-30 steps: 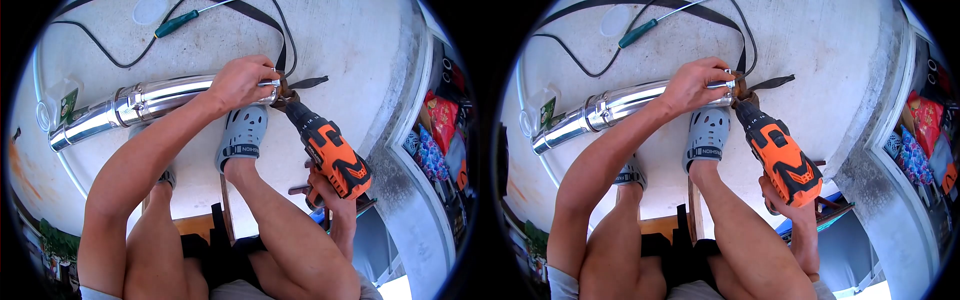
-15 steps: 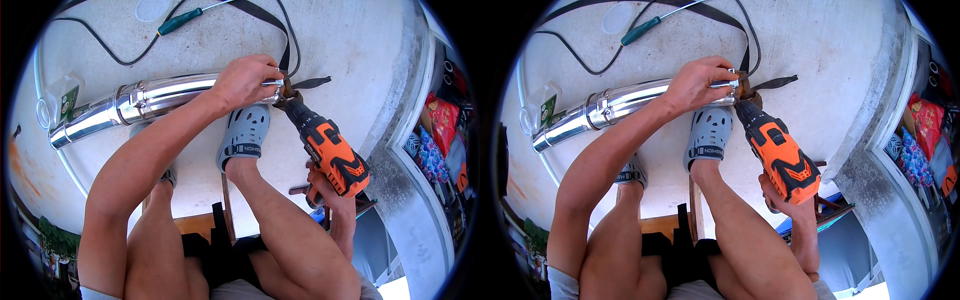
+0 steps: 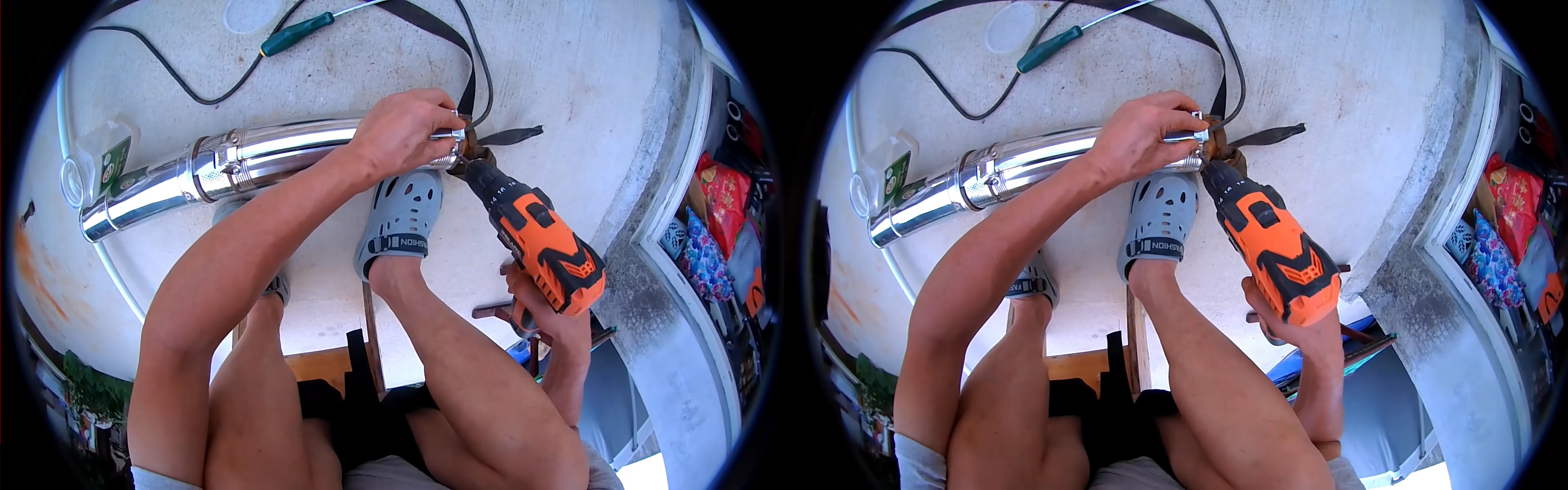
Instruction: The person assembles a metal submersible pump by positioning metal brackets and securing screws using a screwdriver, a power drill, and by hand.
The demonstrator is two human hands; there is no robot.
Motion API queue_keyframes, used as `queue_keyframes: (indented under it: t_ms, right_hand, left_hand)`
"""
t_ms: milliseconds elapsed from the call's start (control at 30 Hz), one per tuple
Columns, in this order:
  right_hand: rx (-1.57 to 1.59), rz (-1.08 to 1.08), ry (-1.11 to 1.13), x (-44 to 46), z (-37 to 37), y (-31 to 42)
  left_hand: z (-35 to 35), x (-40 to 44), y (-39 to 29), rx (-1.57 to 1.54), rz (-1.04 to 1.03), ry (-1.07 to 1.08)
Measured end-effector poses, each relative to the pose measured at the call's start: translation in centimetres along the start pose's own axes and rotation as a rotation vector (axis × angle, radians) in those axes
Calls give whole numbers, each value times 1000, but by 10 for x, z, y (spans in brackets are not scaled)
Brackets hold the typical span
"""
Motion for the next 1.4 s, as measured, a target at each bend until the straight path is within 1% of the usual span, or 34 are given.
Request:
queue_keyframes:
  t_ms: [67, 100, 133, 200, 333, 400, 533, 600, 733, 800, 833, 900, 1033, 1233, 1300, 1333, 1400]
  right_hand:
    - [-79, -179, 116, 7, 6, 13]
    - [-116, -124, 147, 8, 9, 15]
    - [-121, -120, 149, 11, 11, 19]
    - [-343, -44, 208, 16, 11, 29]
    - [-376, -105, 194, 14, 7, 34]
    - [-333, -93, 111, 10, 6, 29]
    - [-266, -152, 102, 8, 1, 42]
    - [-349, -38, 125, 11, -2, 46]
    - [-364, 26, 150, 14, -2, 43]
    - [-429, 187, 120, 15, -3, 44]
    - [-431, 186, 120, 15, -3, 44]
    - [-423, 112, 118, 15, -3, 42]
    - [-368, 136, 118, 16, -5, 41]
    - [-377, 34, 133, 19, -8, 44]
    - [-405, -132, 132, 21, -9, 46]
    - [-402, -135, 131, 21, -8, 47]
    - [-427, 128, 202, 22, -5, 51]
  left_hand:
    - [-1, 0, 0, -10, 9, -4]
    - [-1, 0, 0, -10, 11, -8]
    - [0, 0, 0, -22, -10, -17]
    - [0, -1, 1, -33, -26, -33]
    - [0, -2, 0, -60, -18, -55]
    - [0, -2, 0, -68, -7, -43]
    - [0, -2, -1, -61, -7, -39]
    - [0, -2, -2, -55, -3, -35]
    - [0, -4, -2, -47, -3, -31]
    - [1, -2, -2, -36, -12, -34]
    - [1, -3, -3, -32, -7, -27]
    - [1, -3, -3, -27, -3, -20]
    - [1, -3, -1, -23, -14, -16]
    - [0, -5, -3, -7, -18, -23]
    - [0, -6, -2, 7, -36, -40]
    - [0, -6, -2, -6, -35, -35]
    - [-1, -6, 0, -18, -39, -30]
Point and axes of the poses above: each hand's wrist, its own x-axis towards the middle knuckle, its own z-axis out of the back of the hand, y = z × x, the point moved 1 cm from there along x, towards the middle knuckle, and after that the axes turned 12 degrees about -y, right-handed, at the moved point
